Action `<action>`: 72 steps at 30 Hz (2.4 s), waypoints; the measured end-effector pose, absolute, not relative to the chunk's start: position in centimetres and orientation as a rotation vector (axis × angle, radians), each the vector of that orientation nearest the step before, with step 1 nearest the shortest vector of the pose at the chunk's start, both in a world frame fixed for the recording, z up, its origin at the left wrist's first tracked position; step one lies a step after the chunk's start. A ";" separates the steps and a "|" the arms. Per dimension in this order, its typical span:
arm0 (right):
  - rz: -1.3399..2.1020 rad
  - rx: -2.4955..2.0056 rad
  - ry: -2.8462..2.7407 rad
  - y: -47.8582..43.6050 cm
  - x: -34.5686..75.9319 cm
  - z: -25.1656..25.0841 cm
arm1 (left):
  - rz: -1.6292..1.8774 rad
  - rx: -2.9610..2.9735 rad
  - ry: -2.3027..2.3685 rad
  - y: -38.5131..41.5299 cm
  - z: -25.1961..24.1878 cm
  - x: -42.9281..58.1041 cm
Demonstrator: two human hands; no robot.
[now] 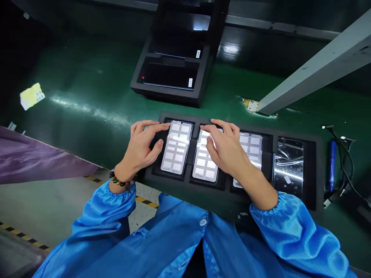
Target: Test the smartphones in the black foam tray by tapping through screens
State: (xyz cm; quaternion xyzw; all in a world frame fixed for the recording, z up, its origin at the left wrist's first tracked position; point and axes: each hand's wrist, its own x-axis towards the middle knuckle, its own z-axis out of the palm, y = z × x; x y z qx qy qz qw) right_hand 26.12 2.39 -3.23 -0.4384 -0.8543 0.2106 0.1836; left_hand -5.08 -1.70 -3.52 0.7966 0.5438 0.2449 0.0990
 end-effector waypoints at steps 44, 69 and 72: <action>0.571 -0.949 -2.562 -9.0 30.4 -2.4 | 0.814 2.626 1.331 -12.3 -4.6 -5.0; 0.461 -1.318 -2.529 -3.3 31.5 -1.9 | 0.425 2.503 1.095 -3.3 -2.7 -3.4; 0.452 -1.329 -2.535 -1.8 31.4 -1.9 | 0.416 2.499 1.127 -1.6 -2.8 -3.5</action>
